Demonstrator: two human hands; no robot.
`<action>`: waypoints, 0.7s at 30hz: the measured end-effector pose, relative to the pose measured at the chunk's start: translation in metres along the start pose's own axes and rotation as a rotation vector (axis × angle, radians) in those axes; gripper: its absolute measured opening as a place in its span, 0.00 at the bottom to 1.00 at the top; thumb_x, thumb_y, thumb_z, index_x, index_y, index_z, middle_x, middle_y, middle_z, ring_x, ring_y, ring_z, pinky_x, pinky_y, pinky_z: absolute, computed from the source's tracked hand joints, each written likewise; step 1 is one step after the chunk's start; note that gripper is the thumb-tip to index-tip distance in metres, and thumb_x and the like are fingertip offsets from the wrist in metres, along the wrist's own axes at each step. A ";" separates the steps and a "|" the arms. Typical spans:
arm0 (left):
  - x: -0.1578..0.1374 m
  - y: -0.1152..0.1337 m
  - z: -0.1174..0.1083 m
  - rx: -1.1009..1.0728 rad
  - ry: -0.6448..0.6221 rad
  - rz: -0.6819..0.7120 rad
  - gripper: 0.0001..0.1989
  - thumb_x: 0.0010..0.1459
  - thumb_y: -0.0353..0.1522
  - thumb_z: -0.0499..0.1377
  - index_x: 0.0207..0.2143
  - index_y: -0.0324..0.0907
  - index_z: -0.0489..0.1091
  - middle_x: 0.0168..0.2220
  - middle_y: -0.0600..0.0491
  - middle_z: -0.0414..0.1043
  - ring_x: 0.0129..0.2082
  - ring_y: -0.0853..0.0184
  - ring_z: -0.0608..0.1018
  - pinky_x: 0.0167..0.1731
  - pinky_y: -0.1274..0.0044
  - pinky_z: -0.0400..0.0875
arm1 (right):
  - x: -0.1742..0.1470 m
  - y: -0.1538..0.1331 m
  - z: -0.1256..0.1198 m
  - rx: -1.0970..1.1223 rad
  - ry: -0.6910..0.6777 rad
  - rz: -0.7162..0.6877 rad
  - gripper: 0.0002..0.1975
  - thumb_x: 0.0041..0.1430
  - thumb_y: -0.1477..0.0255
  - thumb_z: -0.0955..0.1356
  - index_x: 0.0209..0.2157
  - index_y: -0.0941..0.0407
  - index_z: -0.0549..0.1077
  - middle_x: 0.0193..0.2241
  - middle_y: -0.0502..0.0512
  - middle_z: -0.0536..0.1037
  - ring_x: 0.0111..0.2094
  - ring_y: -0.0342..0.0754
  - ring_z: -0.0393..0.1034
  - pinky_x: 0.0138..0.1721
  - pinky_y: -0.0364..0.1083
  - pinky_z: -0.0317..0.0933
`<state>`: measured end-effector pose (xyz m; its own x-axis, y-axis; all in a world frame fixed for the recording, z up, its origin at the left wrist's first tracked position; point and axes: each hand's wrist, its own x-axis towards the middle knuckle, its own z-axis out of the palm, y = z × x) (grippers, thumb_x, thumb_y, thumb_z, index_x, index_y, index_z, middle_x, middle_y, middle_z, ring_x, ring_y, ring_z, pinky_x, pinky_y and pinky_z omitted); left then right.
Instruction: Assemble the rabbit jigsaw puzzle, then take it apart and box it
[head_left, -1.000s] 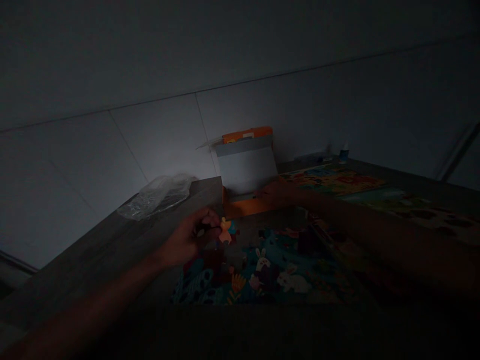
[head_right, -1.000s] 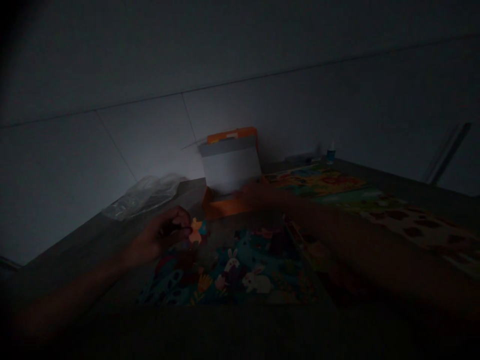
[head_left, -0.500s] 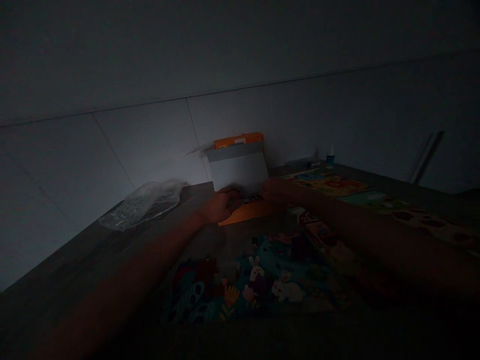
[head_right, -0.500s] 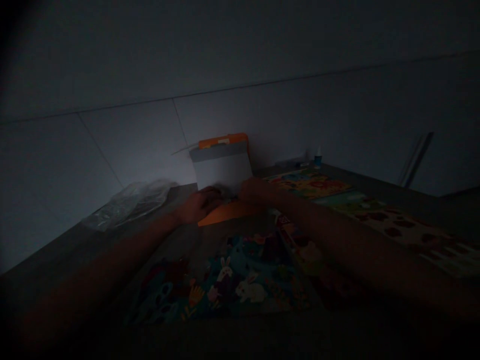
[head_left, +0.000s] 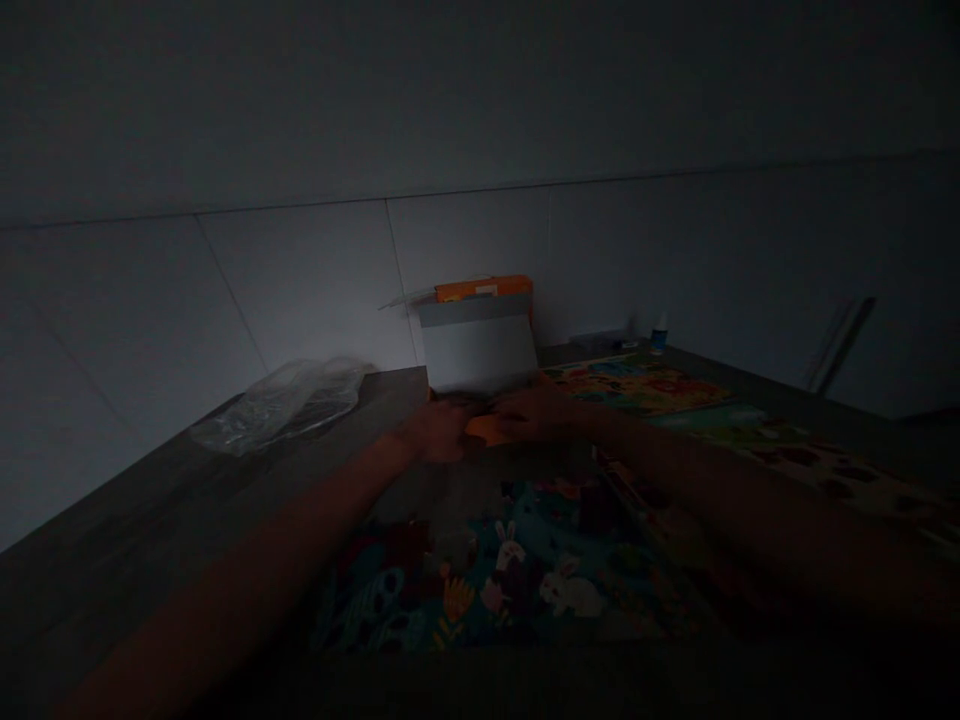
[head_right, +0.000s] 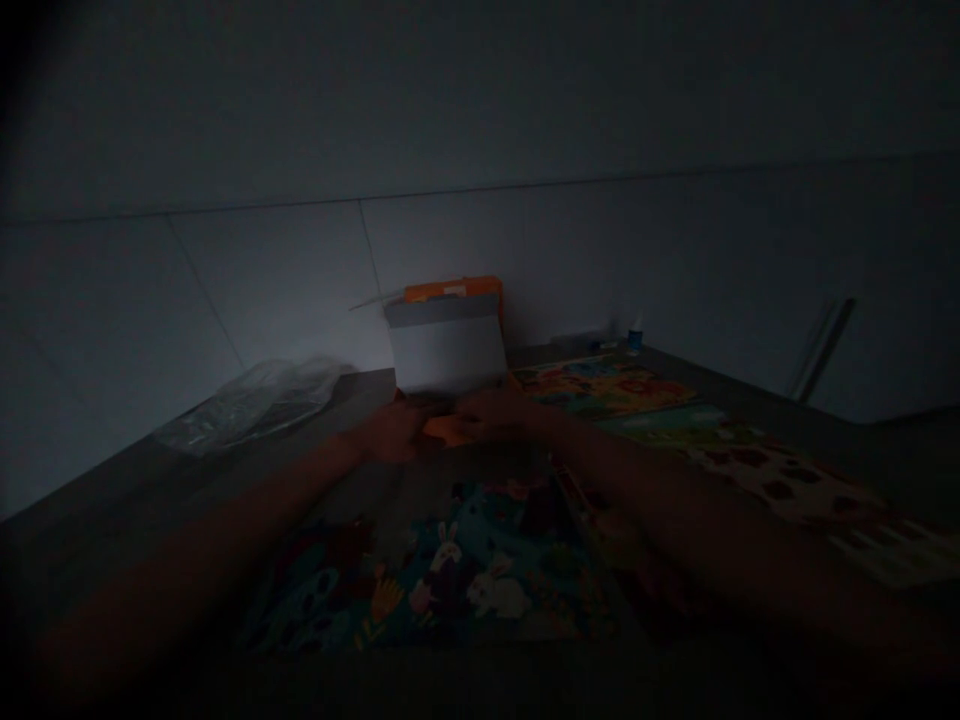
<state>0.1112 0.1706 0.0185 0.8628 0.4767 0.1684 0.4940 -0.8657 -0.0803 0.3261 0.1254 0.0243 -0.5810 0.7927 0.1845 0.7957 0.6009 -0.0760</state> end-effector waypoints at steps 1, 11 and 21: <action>0.000 0.000 0.000 0.004 -0.003 -0.006 0.25 0.59 0.39 0.58 0.57 0.39 0.66 0.57 0.43 0.69 0.55 0.53 0.73 0.55 0.67 0.66 | 0.001 0.000 0.000 -0.041 -0.004 0.060 0.22 0.67 0.60 0.59 0.42 0.59 0.78 0.40 0.62 0.80 0.41 0.54 0.74 0.45 0.49 0.63; -0.017 0.007 -0.054 -0.033 -0.092 0.123 0.17 0.58 0.35 0.62 0.49 0.38 0.73 0.49 0.44 0.75 0.48 0.57 0.76 0.48 0.73 0.69 | -0.045 -0.026 -0.016 -0.308 0.205 0.163 0.13 0.63 0.73 0.63 0.45 0.62 0.74 0.46 0.67 0.73 0.49 0.58 0.66 0.50 0.54 0.57; -0.032 0.089 -0.031 -0.113 -0.144 0.166 0.26 0.56 0.47 0.62 0.48 0.37 0.72 0.51 0.39 0.71 0.46 0.51 0.77 0.41 0.68 0.73 | -0.127 -0.077 0.005 -0.055 0.043 0.357 0.24 0.52 0.51 0.70 0.41 0.57 0.72 0.43 0.62 0.72 0.42 0.58 0.67 0.39 0.53 0.62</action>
<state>0.1245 0.0738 0.0366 0.9415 0.3364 0.0194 0.3361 -0.9417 0.0164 0.3375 -0.0211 0.0020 -0.2579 0.9459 0.1971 0.9559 0.2795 -0.0906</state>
